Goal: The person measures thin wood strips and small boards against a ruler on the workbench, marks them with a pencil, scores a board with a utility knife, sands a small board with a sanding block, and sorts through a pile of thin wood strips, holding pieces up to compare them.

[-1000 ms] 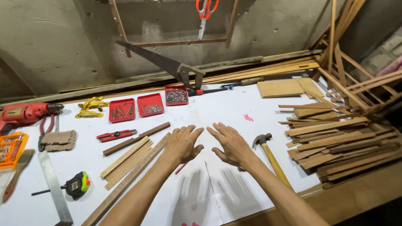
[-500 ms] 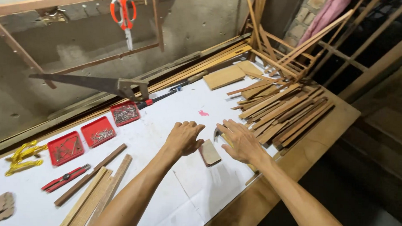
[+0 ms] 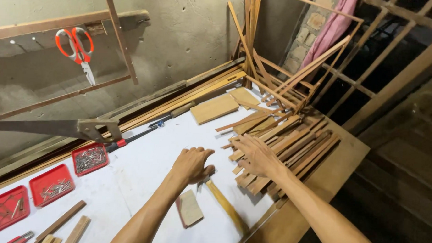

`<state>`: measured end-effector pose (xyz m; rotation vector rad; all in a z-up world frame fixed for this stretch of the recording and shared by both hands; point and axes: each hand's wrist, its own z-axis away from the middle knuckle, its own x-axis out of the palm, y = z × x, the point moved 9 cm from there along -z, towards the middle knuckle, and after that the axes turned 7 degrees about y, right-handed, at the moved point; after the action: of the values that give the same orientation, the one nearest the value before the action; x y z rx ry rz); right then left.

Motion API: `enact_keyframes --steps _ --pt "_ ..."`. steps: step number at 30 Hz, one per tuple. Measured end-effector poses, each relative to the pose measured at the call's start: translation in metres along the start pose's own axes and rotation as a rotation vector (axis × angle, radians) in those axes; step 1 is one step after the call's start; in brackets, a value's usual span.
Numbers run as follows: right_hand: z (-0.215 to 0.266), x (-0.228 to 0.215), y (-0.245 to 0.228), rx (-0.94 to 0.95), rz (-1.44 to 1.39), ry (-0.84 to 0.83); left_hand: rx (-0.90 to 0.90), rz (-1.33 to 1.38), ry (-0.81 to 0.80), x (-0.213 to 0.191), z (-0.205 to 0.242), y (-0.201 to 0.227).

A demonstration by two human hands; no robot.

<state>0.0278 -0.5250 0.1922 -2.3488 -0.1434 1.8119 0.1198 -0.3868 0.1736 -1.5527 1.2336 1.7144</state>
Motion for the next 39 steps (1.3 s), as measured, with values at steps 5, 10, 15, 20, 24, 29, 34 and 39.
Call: enact_keyframes --steps 5,10,15,20,24,29,34,39 --pt "-0.044 0.005 0.074 -0.14 -0.014 0.017 -0.09 -0.178 -0.268 0.058 -0.052 -0.009" --pt "-0.088 0.034 0.149 -0.159 -0.044 -0.058 -0.173 -0.262 -0.355 0.087 -0.101 -0.033" --pt "-0.137 0.088 0.21 -0.119 -0.053 -0.169 -0.238 -0.233 -0.292 0.095 -0.166 -0.051" --pt "-0.188 0.138 0.246 -0.157 -0.035 -0.241 -0.233 -0.182 -0.129 0.096 -0.233 -0.075" --pt "-0.216 0.162 0.264 -0.179 -0.099 -0.233 -0.331 -0.067 -0.013 0.097 -0.268 -0.103" --pt "-0.249 0.187 0.274 -0.218 -0.087 -0.226 -0.354 -0.05 0.001 0.125 -0.302 -0.146" --pt "-0.281 0.21 0.279 -0.164 -0.154 -0.239 -0.346 -0.03 -0.049 0.138 -0.33 -0.182" --pt "-0.313 0.228 0.276 -0.237 -0.132 -0.252 -0.359 -0.017 -0.095 0.156 -0.339 -0.207"
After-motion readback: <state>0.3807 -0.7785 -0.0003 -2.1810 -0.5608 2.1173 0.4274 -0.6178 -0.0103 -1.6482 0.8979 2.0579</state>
